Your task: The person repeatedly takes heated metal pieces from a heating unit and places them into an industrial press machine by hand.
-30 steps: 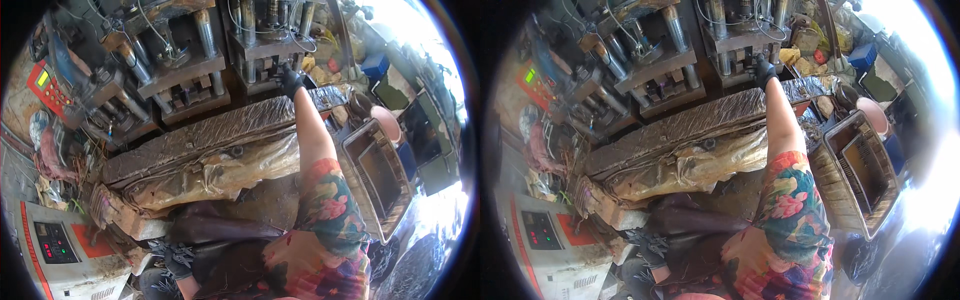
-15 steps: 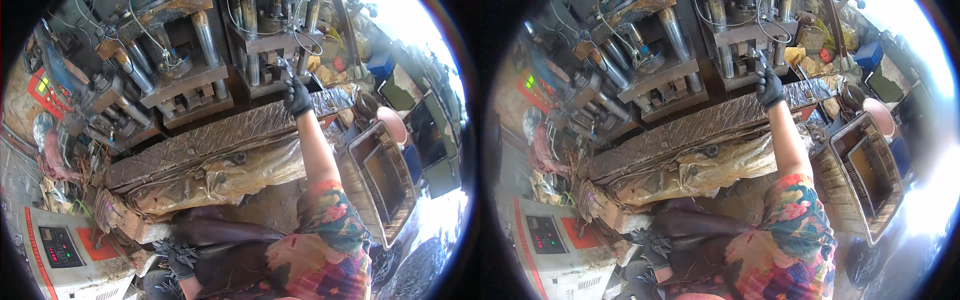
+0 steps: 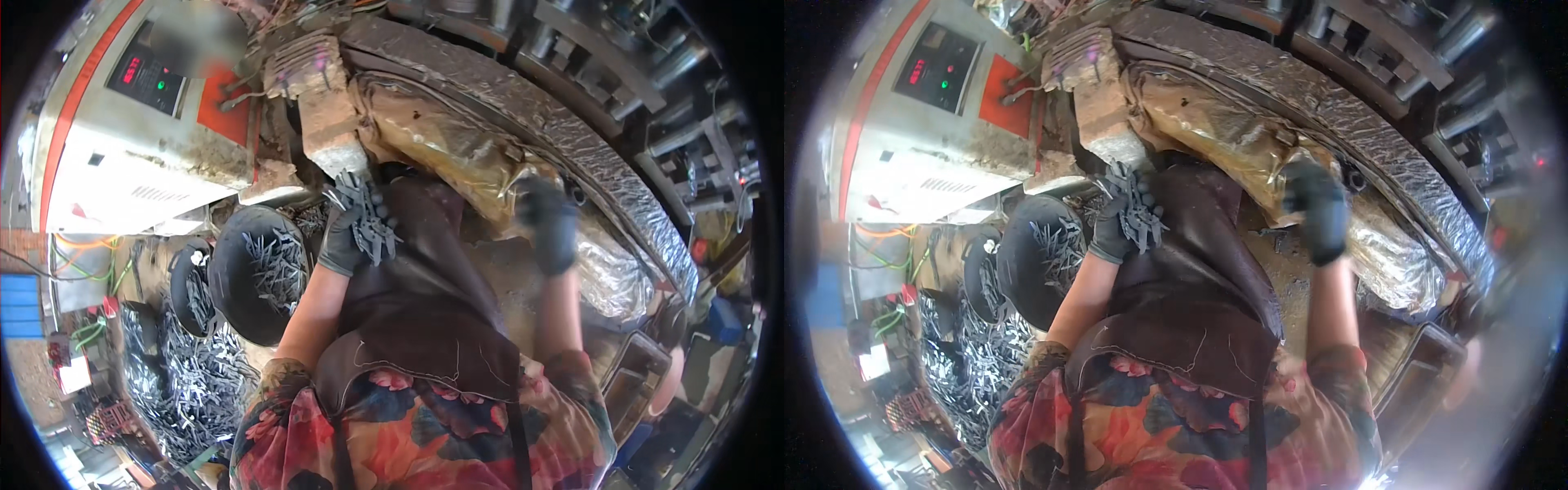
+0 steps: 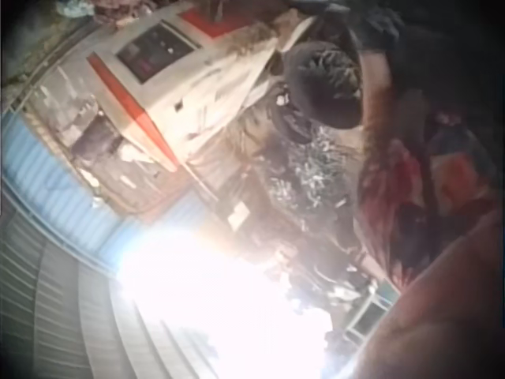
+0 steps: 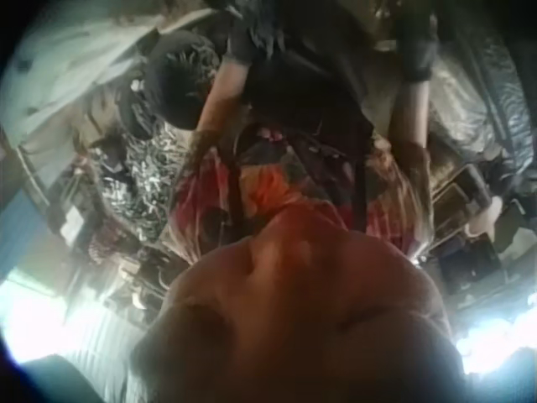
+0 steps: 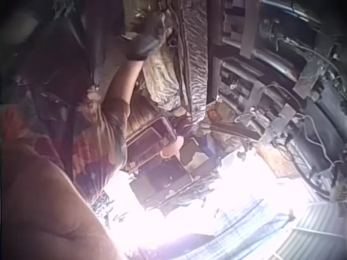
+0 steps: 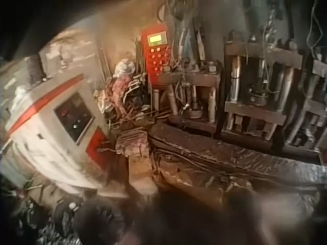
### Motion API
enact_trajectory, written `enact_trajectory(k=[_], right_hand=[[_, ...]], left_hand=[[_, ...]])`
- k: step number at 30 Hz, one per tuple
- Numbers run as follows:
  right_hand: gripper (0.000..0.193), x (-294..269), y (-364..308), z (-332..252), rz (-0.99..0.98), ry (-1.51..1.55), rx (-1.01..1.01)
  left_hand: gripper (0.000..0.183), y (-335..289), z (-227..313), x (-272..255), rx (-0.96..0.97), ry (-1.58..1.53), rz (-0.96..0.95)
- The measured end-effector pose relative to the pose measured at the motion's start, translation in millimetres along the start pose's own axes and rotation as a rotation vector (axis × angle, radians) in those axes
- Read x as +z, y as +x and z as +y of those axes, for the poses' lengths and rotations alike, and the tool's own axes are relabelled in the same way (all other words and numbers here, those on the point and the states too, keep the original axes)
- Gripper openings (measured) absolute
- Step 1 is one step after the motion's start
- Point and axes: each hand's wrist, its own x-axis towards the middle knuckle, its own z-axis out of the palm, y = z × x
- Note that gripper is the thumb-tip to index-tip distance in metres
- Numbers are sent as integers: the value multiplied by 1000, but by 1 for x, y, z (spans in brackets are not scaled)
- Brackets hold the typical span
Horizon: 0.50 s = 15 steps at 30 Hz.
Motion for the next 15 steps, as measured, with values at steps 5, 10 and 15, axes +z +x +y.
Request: enact_trajectory(k=[5, 10, 15], right_hand=[[28, 132, 1, -33, -314, 335, 254], [56, 188, 37, -81, -584, -567, -186], [46, 211, 44, -43, -485, -454, -306]], left_hand=[[48, -16, 4, 5, 45, 110, 100], [57, -24, 19, 15, 45, 274, 84], [59, -33, 26, 11, 5, 163, 89]])
